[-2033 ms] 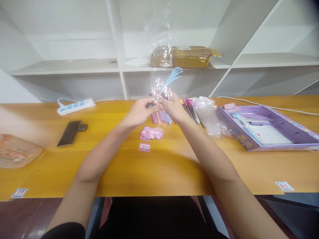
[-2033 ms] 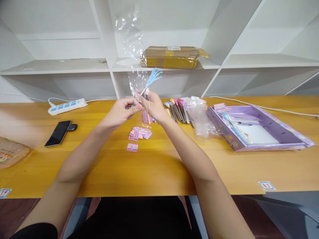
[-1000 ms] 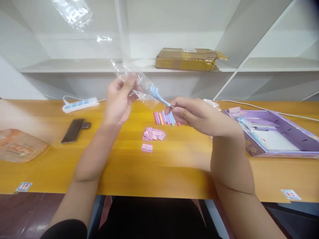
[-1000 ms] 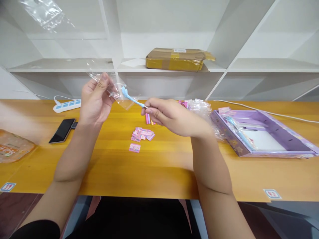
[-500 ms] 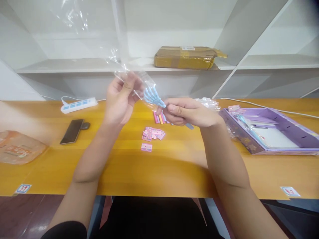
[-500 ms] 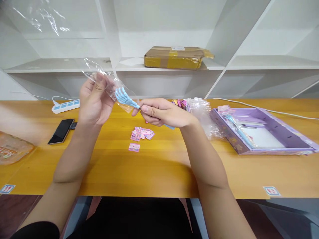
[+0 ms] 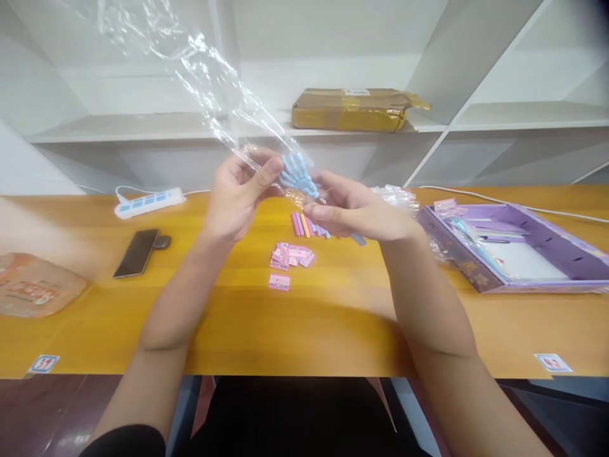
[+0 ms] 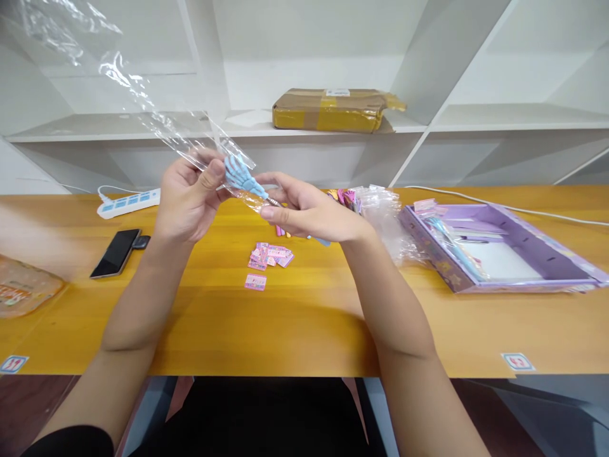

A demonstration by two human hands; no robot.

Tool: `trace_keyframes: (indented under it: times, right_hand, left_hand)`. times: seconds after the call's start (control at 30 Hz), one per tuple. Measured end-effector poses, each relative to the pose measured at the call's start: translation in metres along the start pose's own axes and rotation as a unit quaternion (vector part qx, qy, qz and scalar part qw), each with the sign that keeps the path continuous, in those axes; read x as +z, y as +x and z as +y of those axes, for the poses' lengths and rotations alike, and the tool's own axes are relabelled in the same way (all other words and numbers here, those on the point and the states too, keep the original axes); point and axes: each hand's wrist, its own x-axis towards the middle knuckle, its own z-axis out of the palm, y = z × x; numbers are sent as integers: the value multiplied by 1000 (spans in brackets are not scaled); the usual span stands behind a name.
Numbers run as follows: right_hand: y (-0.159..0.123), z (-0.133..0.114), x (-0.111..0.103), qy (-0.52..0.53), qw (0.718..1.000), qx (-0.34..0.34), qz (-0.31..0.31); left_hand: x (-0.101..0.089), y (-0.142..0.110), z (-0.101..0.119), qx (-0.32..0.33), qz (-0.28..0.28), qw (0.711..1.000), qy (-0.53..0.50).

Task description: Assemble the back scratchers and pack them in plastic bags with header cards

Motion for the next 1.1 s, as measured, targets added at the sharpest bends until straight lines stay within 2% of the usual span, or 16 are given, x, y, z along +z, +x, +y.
trace_keyframes:
  times: [0.2,0.47,0.6,0.7,0.83,0.97,1.03,1.1]
  right_hand:
    - [0,-1,2,-81,997,-1,10]
    - [3,4,0,-147,989,18,-7]
    - [5,1,6,-150,989,5,-13]
    - [6,1,8,-148,989,12,-2]
    - [5,3,0,-162,987,18,-5]
    - [-1,-1,-13,-210,974,85,-7]
    - [-5,-5,-19,-238,966,103,17]
    - [-8,-8,-24,-277,955,93,55]
  left_hand:
    - [-5,2,-2,-5,-36,999,11]
    - [-8,-5,-15,-13,-155,984,85]
    - [-4,-6,-18,-30,-171,982,75]
    - [0,-5,-19,-25,-145,986,79]
    - [0,-1,-18,21,-60,996,68]
    - [-8,5,-9,40,34,998,46]
    - [-14,8,-3,39,63,996,47]
    - [-18,10,1,39,80,995,49]
